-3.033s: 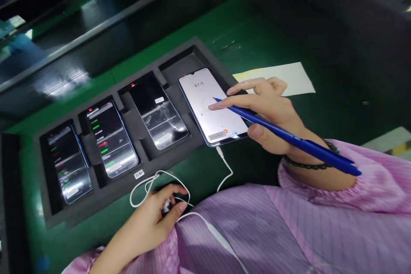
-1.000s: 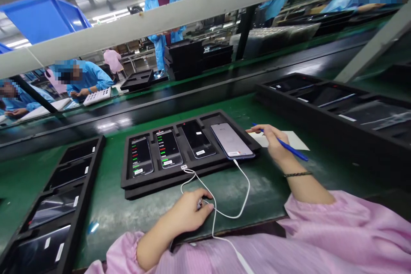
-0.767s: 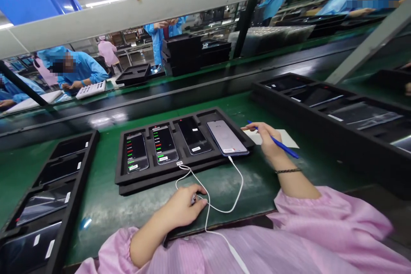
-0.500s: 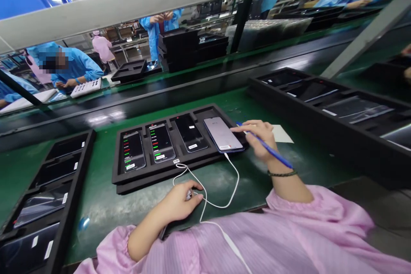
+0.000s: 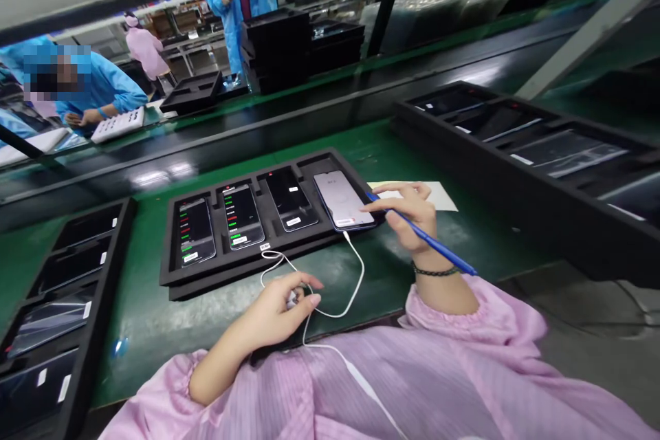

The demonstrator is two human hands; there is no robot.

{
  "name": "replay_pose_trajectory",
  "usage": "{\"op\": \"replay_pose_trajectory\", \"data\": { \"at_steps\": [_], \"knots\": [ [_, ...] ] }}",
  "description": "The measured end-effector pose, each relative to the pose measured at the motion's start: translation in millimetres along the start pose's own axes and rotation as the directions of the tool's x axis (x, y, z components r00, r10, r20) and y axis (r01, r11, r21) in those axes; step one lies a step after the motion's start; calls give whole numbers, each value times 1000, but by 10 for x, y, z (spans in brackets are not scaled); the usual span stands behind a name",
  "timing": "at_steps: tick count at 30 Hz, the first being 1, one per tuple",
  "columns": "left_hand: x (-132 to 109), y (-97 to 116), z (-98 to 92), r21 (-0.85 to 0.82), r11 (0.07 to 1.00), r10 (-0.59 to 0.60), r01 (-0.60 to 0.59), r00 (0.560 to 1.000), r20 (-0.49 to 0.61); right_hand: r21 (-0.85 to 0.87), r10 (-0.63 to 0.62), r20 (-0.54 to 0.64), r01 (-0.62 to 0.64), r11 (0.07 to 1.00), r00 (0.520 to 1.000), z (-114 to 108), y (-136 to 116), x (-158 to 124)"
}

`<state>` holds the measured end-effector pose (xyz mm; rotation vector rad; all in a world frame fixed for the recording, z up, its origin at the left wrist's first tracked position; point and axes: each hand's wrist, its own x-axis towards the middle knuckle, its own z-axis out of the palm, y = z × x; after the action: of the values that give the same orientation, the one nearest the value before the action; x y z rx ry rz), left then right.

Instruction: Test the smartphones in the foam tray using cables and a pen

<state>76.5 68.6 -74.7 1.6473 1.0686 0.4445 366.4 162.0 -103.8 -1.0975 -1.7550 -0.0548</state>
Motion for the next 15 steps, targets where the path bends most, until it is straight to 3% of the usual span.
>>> {"op": "replay_pose_trajectory", "data": {
  "at_steps": [3, 7, 11, 15],
  "knots": [
    [61, 248, 85, 31, 999, 39, -39, 999, 21, 82, 75, -84, -68, 994, 994, -17, -15, -21],
    [280, 460, 200, 177, 983, -59, 52, 998, 33, 132, 66, -88, -54, 990, 994, 25, -42, -50],
    [515, 462, 301, 351, 921, -161, 167, 986, -47, 116, 78, -22, -75, 990, 997, 31, -38, -75],
    [649, 423, 367, 333, 920, -183, 207, 978, -103, 94, 156, 22, -157, 983, 988, -2, -47, -87]
  ]
}}
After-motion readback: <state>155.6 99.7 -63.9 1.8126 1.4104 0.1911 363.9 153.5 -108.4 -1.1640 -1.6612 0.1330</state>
